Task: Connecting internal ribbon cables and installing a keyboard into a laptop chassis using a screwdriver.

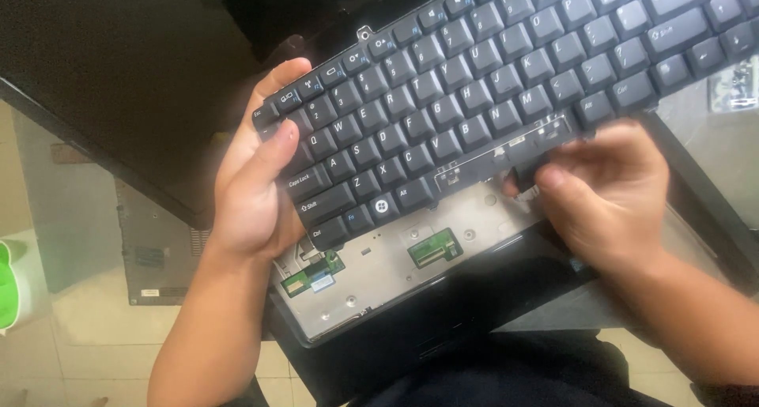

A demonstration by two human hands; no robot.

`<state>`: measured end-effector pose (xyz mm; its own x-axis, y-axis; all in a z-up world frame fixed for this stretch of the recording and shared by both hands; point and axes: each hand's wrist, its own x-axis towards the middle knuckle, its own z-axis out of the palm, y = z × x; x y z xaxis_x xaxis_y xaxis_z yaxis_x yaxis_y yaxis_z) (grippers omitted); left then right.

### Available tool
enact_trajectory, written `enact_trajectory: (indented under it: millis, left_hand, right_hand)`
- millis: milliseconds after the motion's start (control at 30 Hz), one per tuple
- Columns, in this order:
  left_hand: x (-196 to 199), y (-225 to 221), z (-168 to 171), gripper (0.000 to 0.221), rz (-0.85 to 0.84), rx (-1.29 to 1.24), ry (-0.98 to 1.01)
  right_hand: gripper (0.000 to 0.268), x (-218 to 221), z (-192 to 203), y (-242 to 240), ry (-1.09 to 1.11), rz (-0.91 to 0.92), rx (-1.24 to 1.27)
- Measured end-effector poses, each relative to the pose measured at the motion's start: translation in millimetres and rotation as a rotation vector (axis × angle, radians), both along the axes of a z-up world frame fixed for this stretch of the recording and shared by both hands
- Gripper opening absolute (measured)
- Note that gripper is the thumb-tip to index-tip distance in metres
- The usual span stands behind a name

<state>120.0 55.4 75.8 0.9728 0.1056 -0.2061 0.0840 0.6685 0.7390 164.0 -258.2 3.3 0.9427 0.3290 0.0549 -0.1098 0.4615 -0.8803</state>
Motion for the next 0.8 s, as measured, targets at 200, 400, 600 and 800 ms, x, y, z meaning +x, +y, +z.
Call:
enact_trajectory:
  millis: [200,400,600,800]
  left_hand:
    - [-1.2,4.3,-2.9,0.055,0.009,-0.011,-0.045]
    - [-6.6,12.8,-11.3,0.055,0.008,-0.011,-0.148]
    - [-9.5,24.9,-29.0,0.038,-0.04,-0.051,-0.332]
    - [-20.9,29.5,-23.3,0.03,0.164,0.251,-0.265]
  right_hand:
    - [0.025,3.8,11.2,1.4,-0.273,0.022,-0.332]
    - [0.019,2.6,1.3,-9.3,-0.299,-0.067,-0.726]
    - [0.036,-1.7,-4.4,-13.5,-0.284,-0.022,-0.718]
    - [0.027,-3.6,4.9,-0.6,-0.44,0.073,-0.863]
